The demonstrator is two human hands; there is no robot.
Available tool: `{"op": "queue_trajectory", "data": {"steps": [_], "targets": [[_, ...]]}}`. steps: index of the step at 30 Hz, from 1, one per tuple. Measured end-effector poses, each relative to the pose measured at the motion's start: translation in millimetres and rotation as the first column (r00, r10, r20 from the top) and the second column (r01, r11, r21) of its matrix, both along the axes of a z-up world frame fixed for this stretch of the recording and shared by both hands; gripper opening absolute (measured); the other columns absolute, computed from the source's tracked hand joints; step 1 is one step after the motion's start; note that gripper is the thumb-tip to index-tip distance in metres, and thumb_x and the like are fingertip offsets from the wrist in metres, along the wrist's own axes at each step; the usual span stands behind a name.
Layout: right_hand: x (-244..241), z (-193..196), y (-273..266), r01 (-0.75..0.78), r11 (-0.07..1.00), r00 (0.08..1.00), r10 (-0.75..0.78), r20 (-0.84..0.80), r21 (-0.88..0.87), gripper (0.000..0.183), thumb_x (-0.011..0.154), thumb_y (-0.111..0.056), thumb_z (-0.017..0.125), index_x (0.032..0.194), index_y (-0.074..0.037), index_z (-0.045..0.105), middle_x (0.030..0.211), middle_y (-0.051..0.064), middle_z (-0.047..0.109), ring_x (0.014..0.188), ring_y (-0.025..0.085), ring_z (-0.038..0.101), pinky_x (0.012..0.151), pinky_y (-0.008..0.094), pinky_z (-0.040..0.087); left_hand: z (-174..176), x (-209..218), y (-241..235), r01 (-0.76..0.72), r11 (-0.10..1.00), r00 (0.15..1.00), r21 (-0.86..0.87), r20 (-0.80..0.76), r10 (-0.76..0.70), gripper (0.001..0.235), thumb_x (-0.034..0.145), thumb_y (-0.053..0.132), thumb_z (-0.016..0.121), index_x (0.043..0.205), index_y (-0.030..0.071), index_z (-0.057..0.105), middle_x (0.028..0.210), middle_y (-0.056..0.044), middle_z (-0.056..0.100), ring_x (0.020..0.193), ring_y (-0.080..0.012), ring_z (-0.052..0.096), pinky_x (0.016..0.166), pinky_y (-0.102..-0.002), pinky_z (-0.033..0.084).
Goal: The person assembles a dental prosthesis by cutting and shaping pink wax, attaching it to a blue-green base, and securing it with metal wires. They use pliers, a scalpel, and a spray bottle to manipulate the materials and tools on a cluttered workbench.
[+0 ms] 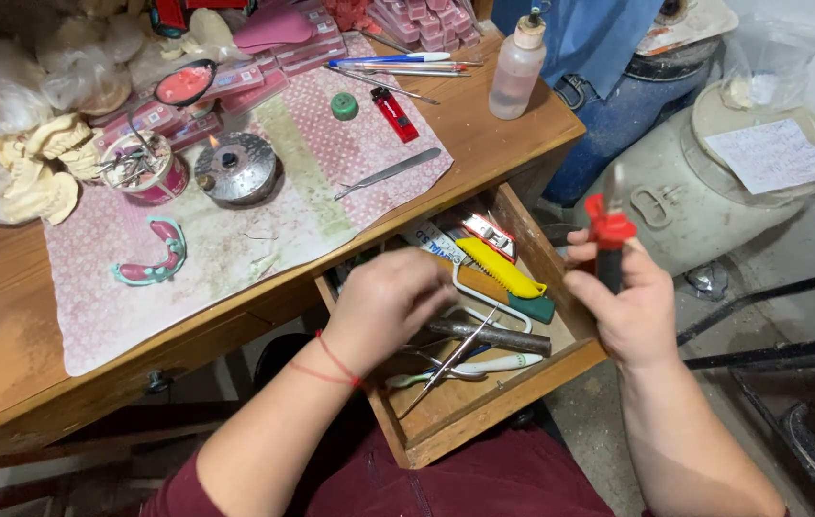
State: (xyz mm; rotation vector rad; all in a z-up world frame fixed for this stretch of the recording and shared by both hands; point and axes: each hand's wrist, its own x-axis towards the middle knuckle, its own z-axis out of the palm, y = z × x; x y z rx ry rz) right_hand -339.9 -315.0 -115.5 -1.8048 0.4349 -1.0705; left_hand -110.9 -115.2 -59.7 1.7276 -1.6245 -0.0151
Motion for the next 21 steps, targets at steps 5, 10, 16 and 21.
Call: {"op": "queue_trajectory", "data": {"steps": [5, 10, 16, 21], "targets": [[12, 22, 30, -0.16, 0.983, 0.987, 0.16, -0.01, -0.086, 0.036, 0.073, -0.018, 0.087, 0.103, 0.002, 0.078, 0.107, 0.02, 0.069, 0.106, 0.029, 0.067, 0.102, 0.04, 0.051, 2, -12, 22, -0.014, 0.999, 0.918, -0.028, -0.397, 0.002, 0.005, 0.089, 0.022, 0.078, 0.093, 0.019, 0.078, 0.082, -0.005, 0.077, 0.086, -0.0283, 0.076, 0.075, -0.037, 0.061], [31, 33, 56, -0.193, 0.98, 0.974, 0.187, 0.126, 0.04, 0.03, 0.073, -0.007, 0.084, 0.097, 0.007, 0.077, 0.104, 0.024, 0.073, 0.097, 0.026, 0.07, 0.093, 0.039, 0.057, 9, -16, 34, 0.007, 0.999, 0.687, 0.04, -0.726, 0.024, 0.01, 0.086, 0.018, 0.082, 0.095, 0.015, 0.084, 0.063, -0.005, 0.076, 0.062, -0.0083, 0.067, 0.058, -0.025, 0.058], [46, 50, 44, -0.06, 0.995, 0.986, 0.048, 0.162, 0.075, 0.032, 0.085, -0.005, 0.079, 0.111, 0.01, 0.067, 0.121, 0.026, 0.065, 0.104, 0.025, 0.068, 0.095, 0.037, 0.058, 10, -8, 43, 0.009, 0.999, 0.367, 0.039, -0.93, 0.033, 0.02, 0.089, 0.008, 0.076, 0.107, -0.001, 0.08, 0.051, -0.012, 0.066, 0.04, -0.0071, 0.055, 0.037, -0.017, 0.046], [64, 43, 39, -0.207, 0.978, 0.966, 0.209, 0.153, -0.031, 0.033, 0.073, -0.004, 0.087, 0.101, 0.007, 0.074, 0.116, 0.024, 0.067, 0.109, 0.029, 0.068, 0.098, 0.038, 0.057, 14, 1, 43, -0.069, 0.997, 0.367, 0.031, -0.929, 0.054, 0.02, 0.09, 0.011, 0.076, 0.107, 0.002, 0.08, 0.046, -0.01, 0.063, 0.037, -0.0039, 0.049, 0.037, -0.014, 0.039]]}}
